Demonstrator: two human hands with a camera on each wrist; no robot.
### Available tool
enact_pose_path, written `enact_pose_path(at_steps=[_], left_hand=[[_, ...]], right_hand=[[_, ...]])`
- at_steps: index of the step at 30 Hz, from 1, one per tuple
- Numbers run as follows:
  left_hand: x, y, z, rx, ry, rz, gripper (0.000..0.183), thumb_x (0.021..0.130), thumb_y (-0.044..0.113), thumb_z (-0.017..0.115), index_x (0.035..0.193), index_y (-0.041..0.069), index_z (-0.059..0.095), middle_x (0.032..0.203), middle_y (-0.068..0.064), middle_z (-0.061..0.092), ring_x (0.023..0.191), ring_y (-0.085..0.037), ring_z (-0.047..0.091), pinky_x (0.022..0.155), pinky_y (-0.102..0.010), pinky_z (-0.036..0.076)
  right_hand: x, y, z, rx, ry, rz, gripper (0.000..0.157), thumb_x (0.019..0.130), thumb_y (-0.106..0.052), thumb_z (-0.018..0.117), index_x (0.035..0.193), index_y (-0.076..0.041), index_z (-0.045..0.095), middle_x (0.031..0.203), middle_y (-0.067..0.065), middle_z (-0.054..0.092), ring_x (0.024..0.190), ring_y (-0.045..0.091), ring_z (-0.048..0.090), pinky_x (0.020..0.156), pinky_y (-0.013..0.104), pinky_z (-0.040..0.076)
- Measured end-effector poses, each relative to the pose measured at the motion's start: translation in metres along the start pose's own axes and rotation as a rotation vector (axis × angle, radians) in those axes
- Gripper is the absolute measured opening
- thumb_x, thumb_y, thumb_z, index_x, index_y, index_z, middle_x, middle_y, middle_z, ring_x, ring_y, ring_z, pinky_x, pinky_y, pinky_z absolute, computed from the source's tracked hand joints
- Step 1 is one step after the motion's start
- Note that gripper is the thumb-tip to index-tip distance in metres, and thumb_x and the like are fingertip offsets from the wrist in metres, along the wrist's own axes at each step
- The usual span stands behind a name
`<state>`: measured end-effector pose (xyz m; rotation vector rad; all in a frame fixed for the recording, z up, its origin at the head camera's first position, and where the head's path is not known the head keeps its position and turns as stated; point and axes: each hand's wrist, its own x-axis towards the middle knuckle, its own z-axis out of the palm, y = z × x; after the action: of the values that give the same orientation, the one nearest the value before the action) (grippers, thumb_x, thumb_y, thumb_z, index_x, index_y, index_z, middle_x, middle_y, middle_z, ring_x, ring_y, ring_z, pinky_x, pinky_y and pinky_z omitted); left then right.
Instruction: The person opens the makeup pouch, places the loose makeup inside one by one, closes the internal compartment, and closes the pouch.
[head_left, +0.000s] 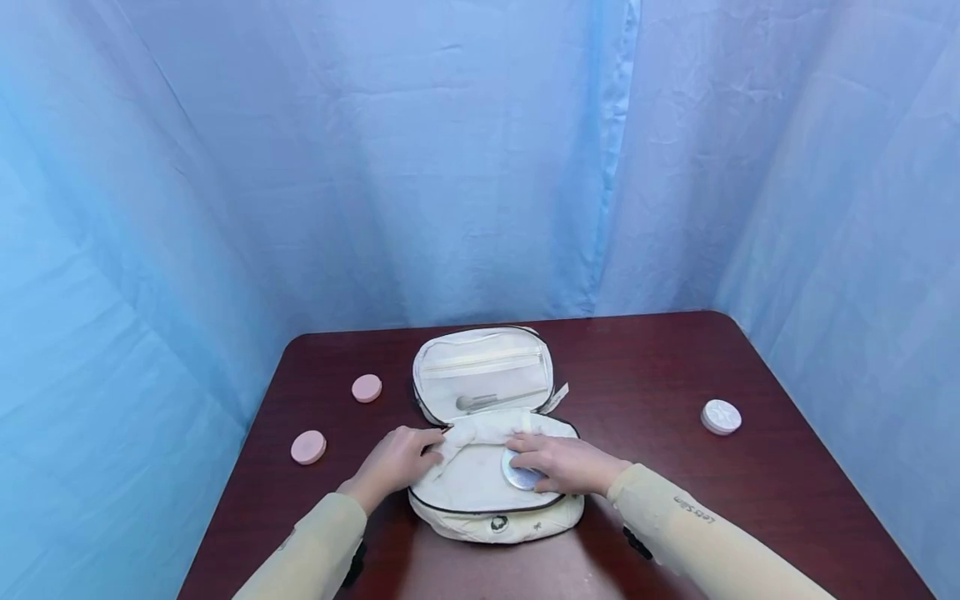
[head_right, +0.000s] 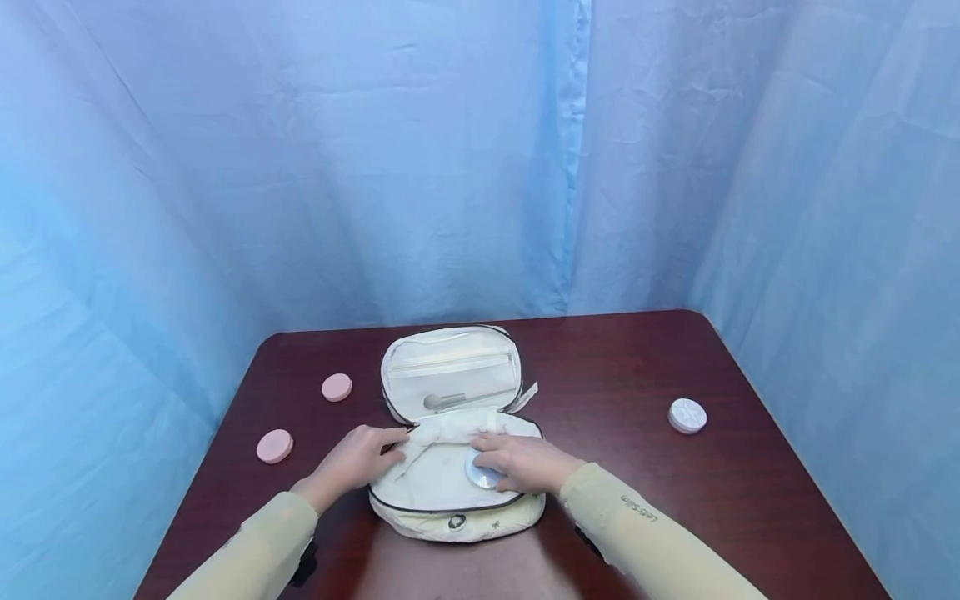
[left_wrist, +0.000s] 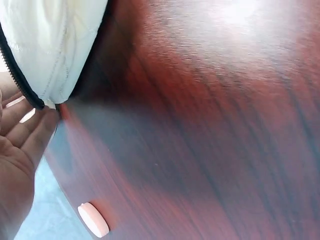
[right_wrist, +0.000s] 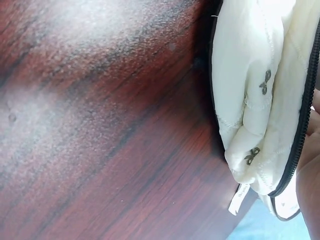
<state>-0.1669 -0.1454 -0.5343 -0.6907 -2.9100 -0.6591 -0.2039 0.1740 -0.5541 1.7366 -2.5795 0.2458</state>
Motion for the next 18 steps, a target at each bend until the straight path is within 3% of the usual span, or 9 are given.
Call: enact_pose_path(at_steps=[4, 6, 9, 13, 18], left_hand=[[-0.007, 0.001, -0.002, -0.021, 0.014, -0.095, 0.011, 0.085, 0.011, 0.077, 0.095, 0.012, 0.076, 0.074, 0.005, 0.064, 0.065, -0.01, 0.049, 0.064, -0.032, 0.048], [-0.009, 0.001, -0.002, -0.052, 0.004, -0.172, 0.011, 0.084, 0.011, 0.078, 0.096, 0.012, 0.078, 0.074, 0.004, 0.065, 0.065, -0.012, 0.051, 0.065, -0.033, 0.049], [-0.01, 0.001, -0.002, -0.104, -0.014, -0.295, 0.019, 0.083, 0.013, 0.079, 0.101, 0.008, 0.08, 0.085, -0.004, 0.074, 0.077, -0.019, 0.065, 0.073, -0.038, 0.055], [-0.012, 0.0, -0.001, -0.159, -0.027, -0.396, 0.031, 0.081, 0.015, 0.081, 0.107, -0.001, 0.078, 0.101, -0.012, 0.077, 0.094, -0.024, 0.072, 0.083, -0.042, 0.058], [-0.013, -0.003, 0.0, -0.243, -0.041, -0.464, 0.031, 0.08, 0.014, 0.081, 0.105, -0.003, 0.078, 0.096, -0.01, 0.077, 0.079, -0.014, 0.067, 0.072, -0.034, 0.057]], right_hand=[[-0.001, 0.002, 0.001, 0.008, -0.006, 0.012, 0.049, 0.084, -0.022, 0.084, 0.129, -0.013, 0.068, 0.148, 0.01, 0.057, 0.141, 0.029, 0.049, 0.108, 0.039, 0.047], [-0.001, 0.002, 0.001, 0.018, -0.017, 0.018, 0.05, 0.084, -0.022, 0.084, 0.13, -0.013, 0.068, 0.148, 0.01, 0.056, 0.141, 0.029, 0.049, 0.108, 0.039, 0.047], [-0.001, 0.002, -0.001, 0.038, -0.036, 0.027, 0.052, 0.084, -0.022, 0.084, 0.132, -0.013, 0.067, 0.15, 0.011, 0.055, 0.142, 0.029, 0.048, 0.109, 0.039, 0.046], [-0.001, 0.002, -0.005, 0.064, -0.044, 0.018, 0.048, 0.085, -0.02, 0.083, 0.13, -0.013, 0.069, 0.149, 0.012, 0.055, 0.141, 0.03, 0.049, 0.108, 0.039, 0.046], [-0.001, 0.002, -0.014, 0.119, -0.039, 0.019, 0.039, 0.089, -0.015, 0.078, 0.128, -0.011, 0.07, 0.147, 0.013, 0.057, 0.139, 0.03, 0.051, 0.108, 0.038, 0.047]])
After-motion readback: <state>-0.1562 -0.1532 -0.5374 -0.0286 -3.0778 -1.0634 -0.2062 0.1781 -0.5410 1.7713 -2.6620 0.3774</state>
